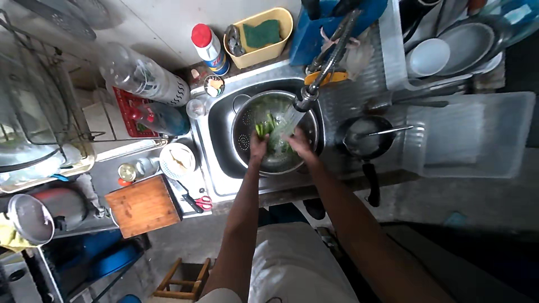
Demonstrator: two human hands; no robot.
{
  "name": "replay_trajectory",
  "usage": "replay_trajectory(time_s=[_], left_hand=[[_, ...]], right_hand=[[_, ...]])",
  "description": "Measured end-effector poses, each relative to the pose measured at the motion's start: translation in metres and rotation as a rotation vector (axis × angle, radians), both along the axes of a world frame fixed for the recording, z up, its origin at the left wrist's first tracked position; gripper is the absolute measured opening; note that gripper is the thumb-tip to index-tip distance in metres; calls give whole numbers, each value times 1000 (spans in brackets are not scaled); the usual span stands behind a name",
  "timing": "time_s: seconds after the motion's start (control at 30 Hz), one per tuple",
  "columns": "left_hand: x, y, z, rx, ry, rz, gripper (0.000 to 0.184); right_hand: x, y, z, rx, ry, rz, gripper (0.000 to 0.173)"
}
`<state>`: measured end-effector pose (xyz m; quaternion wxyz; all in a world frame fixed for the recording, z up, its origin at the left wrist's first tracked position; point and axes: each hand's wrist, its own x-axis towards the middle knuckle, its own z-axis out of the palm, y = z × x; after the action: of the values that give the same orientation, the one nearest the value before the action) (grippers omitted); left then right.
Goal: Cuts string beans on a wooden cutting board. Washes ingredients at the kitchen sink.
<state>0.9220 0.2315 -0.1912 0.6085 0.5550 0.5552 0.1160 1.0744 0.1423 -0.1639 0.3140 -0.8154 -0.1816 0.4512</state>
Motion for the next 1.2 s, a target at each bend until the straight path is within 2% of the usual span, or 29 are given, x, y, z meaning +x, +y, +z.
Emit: replay_trajectory(time_s=[0.13, 0.23, 0.3, 0.4, 0.47, 0.57, 0.67, 0.77, 0.8, 0.87, 1.0, 1.07, 1.2], left_hand=[[-7, 2, -2, 114, 253, -45, 64], [11, -2, 9, 61, 356, -96, 58], [22, -5, 11, -29, 330, -83, 53], [28, -9, 6, -174, 169, -19, 53], [24, -11, 2, -243, 28, 34, 53], [15, -8, 1, -283, -55, 61, 61], [5, -3, 0, -195, -7, 57, 57], [-4, -1, 3, 59, 164, -51, 37], [-8, -5, 10, 135, 241, -78, 38], [-14, -18, 16, 183, 308, -101, 46], [3, -24, 6, 74, 288, -85, 54], [18, -13, 3, -43, 254, -53, 57], [19, -7, 0, -224, 101, -3, 71]], right_hand=[[-1, 1, 2, -66, -117, 12, 65], [-11, 8, -8, -106, -21, -42, 72], [-18, 10, -15, -83, 101, -107, 77], [-19, 11, -21, 20, 243, -166, 81], [-15, 9, -26, 81, 257, -160, 84], [-4, 4, -14, 121, 242, -90, 78], [3, 2, -3, 105, 139, 9, 64], [7, 1, 3, 5, -14, 71, 45], [7, -2, 4, -21, -44, 73, 43], [-1, -14, 11, -21, -20, 25, 46], [-23, -15, 1, -2, 262, -156, 73], [-27, -9, -1, 49, 347, -175, 75], [-23, 5, -20, 190, 347, -154, 71]])
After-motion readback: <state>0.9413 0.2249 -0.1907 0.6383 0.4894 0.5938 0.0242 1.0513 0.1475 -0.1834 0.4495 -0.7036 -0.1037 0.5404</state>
